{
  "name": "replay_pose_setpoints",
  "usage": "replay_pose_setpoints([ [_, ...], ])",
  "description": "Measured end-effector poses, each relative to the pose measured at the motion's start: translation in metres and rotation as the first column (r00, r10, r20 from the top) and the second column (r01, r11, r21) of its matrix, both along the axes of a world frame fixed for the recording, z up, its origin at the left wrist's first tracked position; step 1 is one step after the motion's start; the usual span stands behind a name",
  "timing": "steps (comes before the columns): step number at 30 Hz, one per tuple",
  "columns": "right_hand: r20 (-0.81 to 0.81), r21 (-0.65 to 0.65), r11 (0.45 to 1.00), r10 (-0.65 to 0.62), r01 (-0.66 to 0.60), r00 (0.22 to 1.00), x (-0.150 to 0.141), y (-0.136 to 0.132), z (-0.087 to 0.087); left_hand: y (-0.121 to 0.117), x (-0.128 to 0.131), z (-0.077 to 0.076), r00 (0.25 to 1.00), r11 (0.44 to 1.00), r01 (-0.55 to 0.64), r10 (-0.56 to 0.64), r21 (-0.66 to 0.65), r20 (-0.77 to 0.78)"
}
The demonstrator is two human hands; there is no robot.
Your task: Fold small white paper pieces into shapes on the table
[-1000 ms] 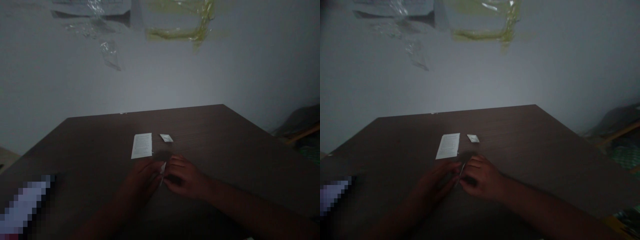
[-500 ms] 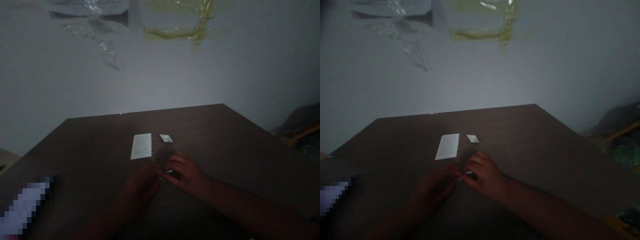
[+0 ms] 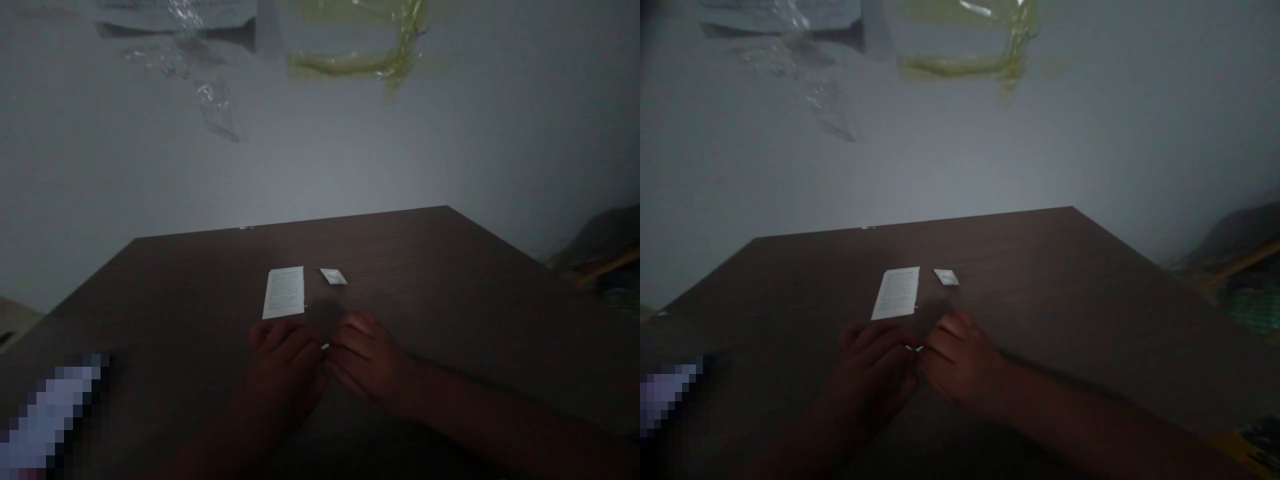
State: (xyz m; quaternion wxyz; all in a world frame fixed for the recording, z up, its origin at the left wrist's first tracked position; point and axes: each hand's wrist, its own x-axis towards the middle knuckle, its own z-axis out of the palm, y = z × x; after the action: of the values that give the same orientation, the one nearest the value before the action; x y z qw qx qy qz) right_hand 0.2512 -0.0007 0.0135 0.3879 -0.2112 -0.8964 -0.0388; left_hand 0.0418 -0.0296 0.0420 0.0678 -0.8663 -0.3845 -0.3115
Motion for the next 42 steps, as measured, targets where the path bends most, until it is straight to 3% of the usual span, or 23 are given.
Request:
replay_pose_setpoints([
  [7, -0.028, 0.016, 1.0, 0.013, -0.013, 1.0, -0.001, -0.003, 0.004, -0.002, 0.002, -0.004, 0.993, 0.993, -0.089, 0.095, 0.08, -0.071],
  [14, -0.078, -0.016, 0.999, -0.036, 0.034, 0.996, 0.009, 0.007, 0.005, 0.014, -0.024, 0.007, 0.973, 0.971, -0.206, 0.217, 0.119, -0.083],
  [19, -0.036, -0.018, 0.999, -0.037, 0.036, 0.999, 0.005, 0.007, -0.001, 0.006, -0.015, 0.006, 0.997, 0.993, -0.082, 0.083, 0.083, -0.003],
  [23, -0.037, -0.015, 0.999, -0.033, 0.032, 0.999, 0.001, 0.0, -0.001, -0.001, -0.002, 0.002, 0.999, 1.0, 0.013, -0.013, 0.002, -0.03],
  [34, -0.06, -0.07, 0.997, 0.014, -0.018, 0.998, 0.003, 0.001, 0.001, -0.002, -0.004, -0.005, 1.0, 0.999, 0.009, -0.009, -0.033, 0.018],
  [42, -0.022, -0.016, 1.0, -0.016, 0.016, 1.0, 0.001, -0.006, 0.004, -0.006, 0.001, -0.005, 1.0, 1.0, 0.007, -0.008, -0.017, -0.031],
])
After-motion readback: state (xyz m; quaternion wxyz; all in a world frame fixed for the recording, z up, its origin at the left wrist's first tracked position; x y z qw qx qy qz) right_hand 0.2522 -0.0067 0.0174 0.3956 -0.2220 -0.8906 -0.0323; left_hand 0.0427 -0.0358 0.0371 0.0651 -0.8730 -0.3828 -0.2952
